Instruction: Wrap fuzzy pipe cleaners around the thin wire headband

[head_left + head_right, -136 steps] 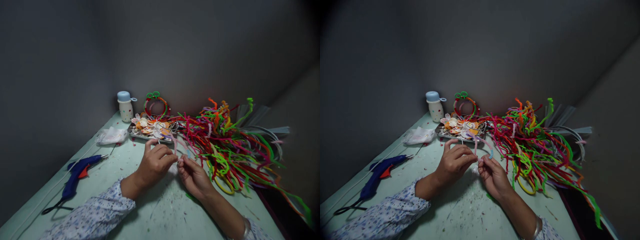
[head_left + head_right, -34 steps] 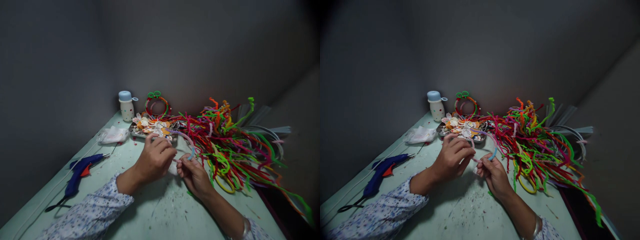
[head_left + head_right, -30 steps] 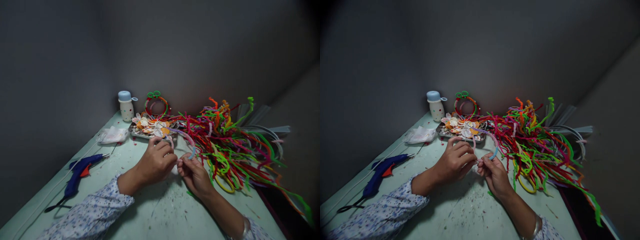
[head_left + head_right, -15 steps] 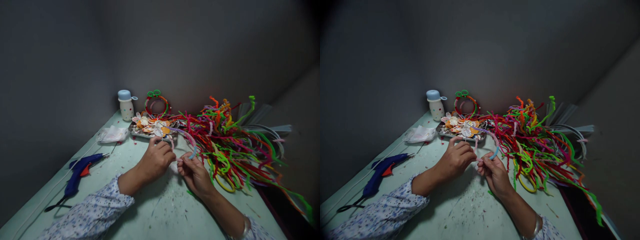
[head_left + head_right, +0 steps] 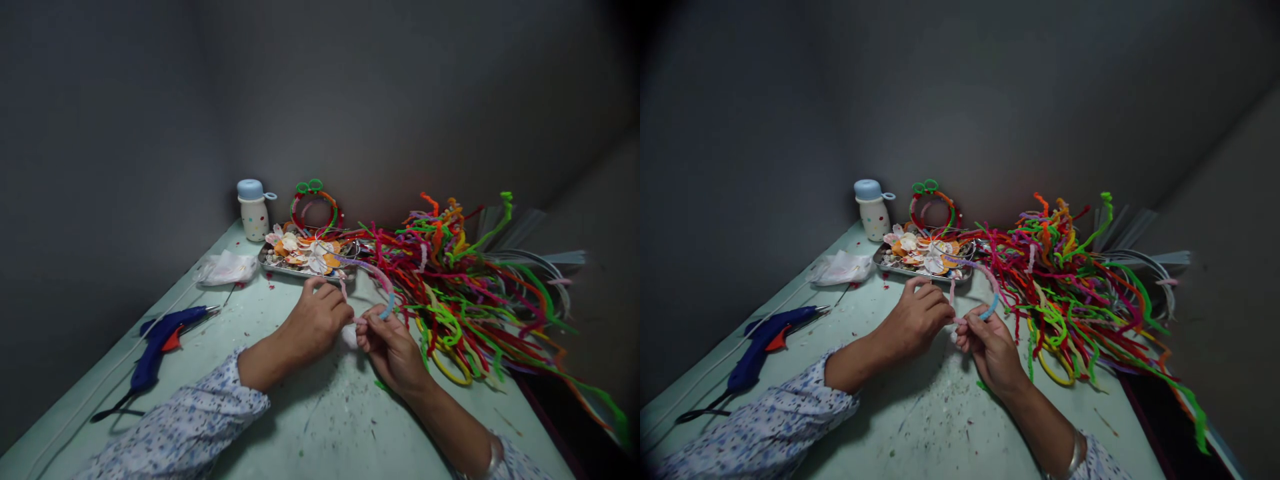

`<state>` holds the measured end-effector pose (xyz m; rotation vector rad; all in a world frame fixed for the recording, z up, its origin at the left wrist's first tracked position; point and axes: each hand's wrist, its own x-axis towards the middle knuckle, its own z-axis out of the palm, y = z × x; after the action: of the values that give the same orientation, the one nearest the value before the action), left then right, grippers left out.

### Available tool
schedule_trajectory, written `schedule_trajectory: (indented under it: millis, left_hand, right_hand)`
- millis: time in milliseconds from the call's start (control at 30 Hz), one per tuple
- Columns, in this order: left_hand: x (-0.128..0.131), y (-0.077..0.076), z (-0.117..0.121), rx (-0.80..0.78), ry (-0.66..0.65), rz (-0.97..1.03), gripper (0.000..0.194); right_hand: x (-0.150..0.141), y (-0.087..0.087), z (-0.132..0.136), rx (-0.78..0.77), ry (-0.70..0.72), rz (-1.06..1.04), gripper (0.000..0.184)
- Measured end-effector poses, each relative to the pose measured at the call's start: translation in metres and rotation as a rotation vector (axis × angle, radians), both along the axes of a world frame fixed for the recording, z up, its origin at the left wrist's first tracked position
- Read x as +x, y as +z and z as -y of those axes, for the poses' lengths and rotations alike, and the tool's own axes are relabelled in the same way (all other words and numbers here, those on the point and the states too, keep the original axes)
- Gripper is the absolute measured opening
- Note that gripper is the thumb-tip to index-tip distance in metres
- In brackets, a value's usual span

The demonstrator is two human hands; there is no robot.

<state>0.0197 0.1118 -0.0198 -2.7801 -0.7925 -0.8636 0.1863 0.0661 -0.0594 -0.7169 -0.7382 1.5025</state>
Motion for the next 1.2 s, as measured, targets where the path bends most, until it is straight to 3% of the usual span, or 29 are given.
schedule_trajectory:
  millis: [367,1200]
  left_hand:
    - [0.0001,0.0073,0.0051,0.005,0.052,0.035,0.023]
    - [0.0001,0.0048,0.0033,-0.002,0.012,-0.087,0.013]
  right_hand:
    - [0.0006,-0.001,-0.0012,-0.005,-0.009,-0.04,0.014]
    - [-0.0012,-0.0008,0.0003,0.01,0.009,-0.043,0.013]
